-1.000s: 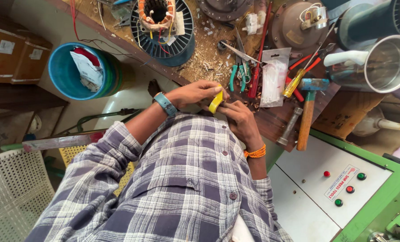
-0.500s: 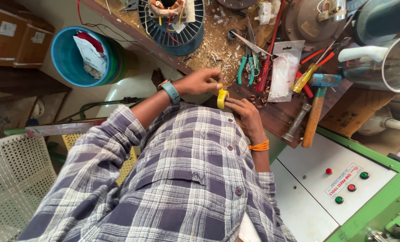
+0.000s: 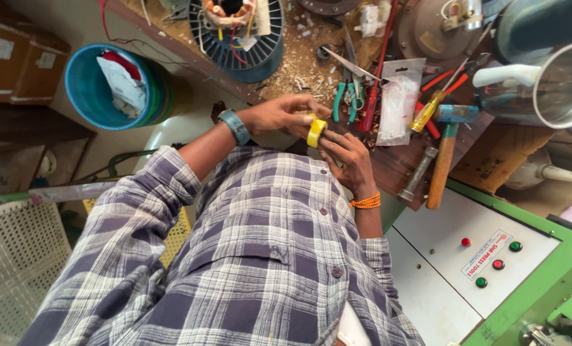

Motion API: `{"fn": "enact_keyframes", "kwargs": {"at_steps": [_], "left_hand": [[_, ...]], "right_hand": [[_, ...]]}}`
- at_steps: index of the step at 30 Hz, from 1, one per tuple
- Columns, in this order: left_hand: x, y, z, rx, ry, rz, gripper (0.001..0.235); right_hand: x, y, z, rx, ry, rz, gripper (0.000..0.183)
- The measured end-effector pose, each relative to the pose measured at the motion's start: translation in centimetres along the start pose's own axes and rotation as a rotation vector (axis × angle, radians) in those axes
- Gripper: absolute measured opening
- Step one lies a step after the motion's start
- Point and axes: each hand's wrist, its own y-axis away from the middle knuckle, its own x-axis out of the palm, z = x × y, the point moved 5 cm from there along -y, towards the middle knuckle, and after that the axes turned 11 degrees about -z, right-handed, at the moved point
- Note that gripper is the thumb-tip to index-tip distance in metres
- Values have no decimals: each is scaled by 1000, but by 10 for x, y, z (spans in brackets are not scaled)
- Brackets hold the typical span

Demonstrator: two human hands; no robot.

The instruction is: The person repairs an electrical motor stator by stripping wire insulation, inserting a plastic tube into a wire, and wrapping connections with yellow electrical tape. They use pliers, scissors, and tape to secure the wiring.

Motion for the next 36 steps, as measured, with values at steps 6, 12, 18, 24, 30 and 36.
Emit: {"fn": "enact_keyframes", "kwargs": {"at_steps": [6, 12, 18, 24, 30, 36], "left_hand": [[-2, 4, -11, -7, 120, -14, 18], [11, 1, -34, 48, 298, -61, 17], [5, 4, -53, 51, 259, -236, 15], [-10, 1, -30, -138, -58, -415, 15], [-9, 10, -38, 33, -188, -337, 17], [-11, 17, -43, 18, -158, -342, 19]], "right_hand": [[-16, -8, 9, -77, 18, -93, 37], [-26, -4, 3, -44, -27, -284, 44], [-30, -7, -77, 515, -19, -186, 37], [-27, -36, -112, 302, 383, -186, 55], [-11, -60, -127, 398, 613, 17, 82], [-13, -73, -137, 299, 695, 97, 62]]}}
